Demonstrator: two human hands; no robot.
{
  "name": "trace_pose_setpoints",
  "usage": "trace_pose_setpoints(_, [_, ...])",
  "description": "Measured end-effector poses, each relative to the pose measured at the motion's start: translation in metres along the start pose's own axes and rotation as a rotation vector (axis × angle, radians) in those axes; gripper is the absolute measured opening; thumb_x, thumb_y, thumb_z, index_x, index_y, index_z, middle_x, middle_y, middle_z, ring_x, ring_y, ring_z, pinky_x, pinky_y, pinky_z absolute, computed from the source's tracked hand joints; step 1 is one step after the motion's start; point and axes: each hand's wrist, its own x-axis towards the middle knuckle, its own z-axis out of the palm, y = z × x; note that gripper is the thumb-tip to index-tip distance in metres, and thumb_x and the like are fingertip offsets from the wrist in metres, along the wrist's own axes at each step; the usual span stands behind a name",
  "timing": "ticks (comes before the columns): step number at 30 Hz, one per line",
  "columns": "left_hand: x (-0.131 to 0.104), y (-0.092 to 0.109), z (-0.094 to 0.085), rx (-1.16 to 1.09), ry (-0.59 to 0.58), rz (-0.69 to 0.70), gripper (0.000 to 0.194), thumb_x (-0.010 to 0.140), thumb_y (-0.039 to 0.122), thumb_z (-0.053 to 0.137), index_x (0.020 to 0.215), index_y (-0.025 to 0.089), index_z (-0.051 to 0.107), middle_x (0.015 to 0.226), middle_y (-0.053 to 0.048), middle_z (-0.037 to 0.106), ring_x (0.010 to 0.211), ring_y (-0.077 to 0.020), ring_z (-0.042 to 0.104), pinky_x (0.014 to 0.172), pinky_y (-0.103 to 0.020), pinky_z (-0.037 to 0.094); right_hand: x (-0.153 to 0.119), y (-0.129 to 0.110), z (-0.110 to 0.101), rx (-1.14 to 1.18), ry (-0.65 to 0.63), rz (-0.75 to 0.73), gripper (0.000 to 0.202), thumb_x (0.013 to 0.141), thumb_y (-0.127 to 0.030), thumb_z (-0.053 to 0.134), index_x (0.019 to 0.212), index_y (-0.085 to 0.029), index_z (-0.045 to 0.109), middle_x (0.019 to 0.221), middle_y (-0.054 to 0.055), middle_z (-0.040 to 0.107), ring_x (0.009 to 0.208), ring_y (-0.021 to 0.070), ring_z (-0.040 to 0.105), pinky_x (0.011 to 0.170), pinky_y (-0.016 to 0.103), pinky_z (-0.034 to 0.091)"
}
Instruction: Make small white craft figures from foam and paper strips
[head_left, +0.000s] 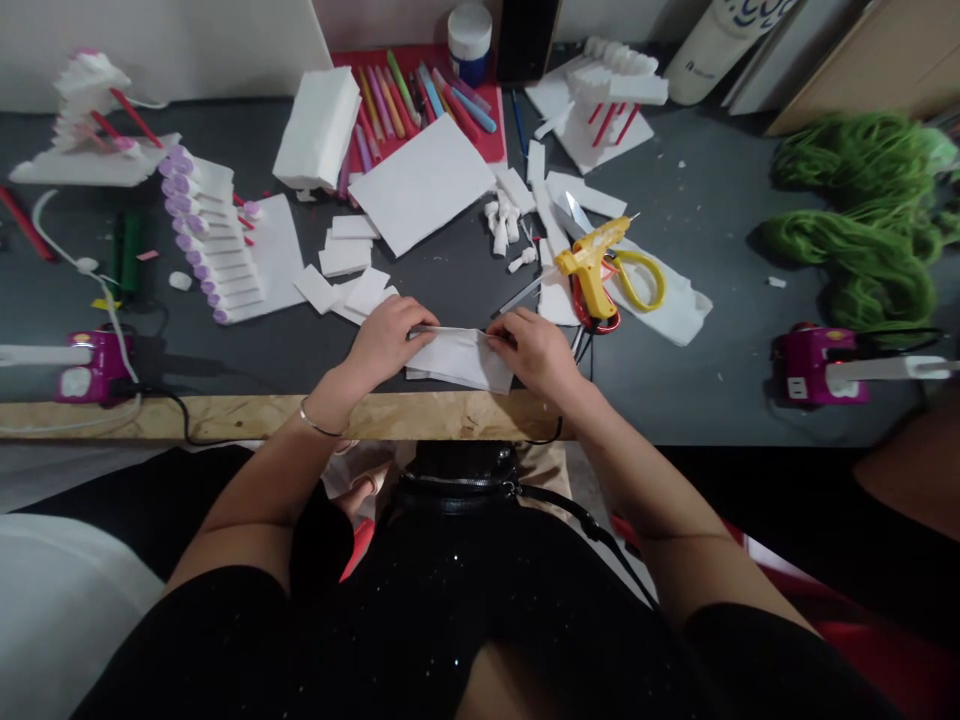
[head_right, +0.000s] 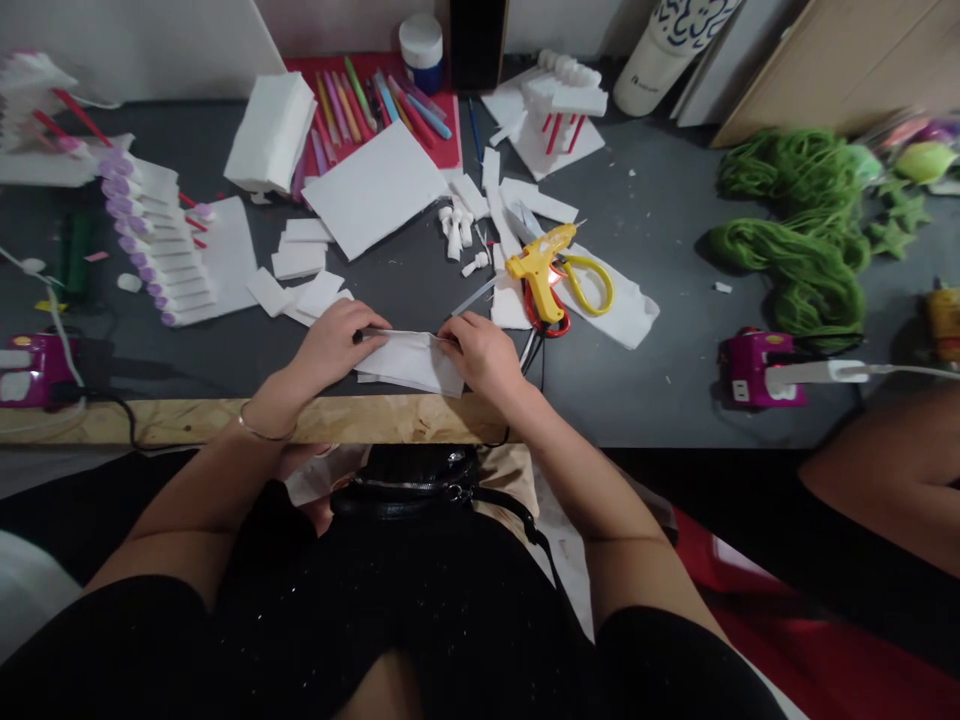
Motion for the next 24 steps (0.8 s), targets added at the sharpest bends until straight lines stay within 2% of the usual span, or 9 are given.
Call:
trace_pose_setpoints(5, [-0.004, -0.012, 0.008, 0.093, 0.054, 0.174, 0.028, 0.102, 0.028, 0.051, 0.097, 0.02, 0.077, 0.101, -0.012, 0.074, 0.099, -0.0257, 0.064, 0.087, -0.041, 0.053, -0.004, 0.003, -0.001, -0.216, 0.02, -0.114, 0.023, 0.1, -0.019, 0.052, 0.094, -0.022, 0.073, 0.095, 0.01, 0.072, 0.093, 0.0244, 0.062, 0.069, 0.033, 0.043])
trace_pose_setpoints(11, [-0.008, -0.019, 0.009, 0.221, 0.099, 0.25, 0.036, 0.106, 0.032, 0.046, 0.099, 0.02, 0.079, 0.096, -0.013, 0.073, 0.09, -0.0246, 0.062, 0.075, -0.038, 0.05, -0.01, 0.013, -0.007, -0.288, -0.058, -0.292, 0.033, 0.103, -0.015, 0.044, 0.108, -0.021, 0.075, 0.106, 0.013, 0.073, 0.099, 0.0255, 0.06, 0.074, 0.036, 0.048])
trace_pose_setpoints(17, [-0.014, -0.012, 0.001, 0.401, 0.059, 0.334, 0.044, 0.11, 0.024, 0.033, 0.108, 0.021, 0.077, 0.1, -0.012, 0.075, 0.093, -0.0235, 0.064, 0.076, -0.037, 0.051, -0.015, 0.019, -0.009, -0.317, -0.055, -0.35, 0.036, 0.104, -0.015, 0.043, 0.118, -0.022, 0.075, 0.107, 0.012, 0.073, 0.099, 0.024, 0.06, 0.077, 0.035, 0.051])
trace_pose_setpoints(24, [-0.014, -0.015, 0.001, 0.458, 0.082, 0.356, 0.042, 0.108, 0.018, 0.036, 0.098, 0.021, 0.077, 0.102, -0.013, 0.077, 0.094, -0.0239, 0.066, 0.077, -0.038, 0.053, -0.016, 0.018, -0.009, -0.315, -0.044, -0.333, 0.037, 0.103, -0.013, 0.041, 0.113, -0.02, 0.076, 0.104, 0.013, 0.073, 0.097, 0.0252, 0.06, 0.078, 0.038, 0.053])
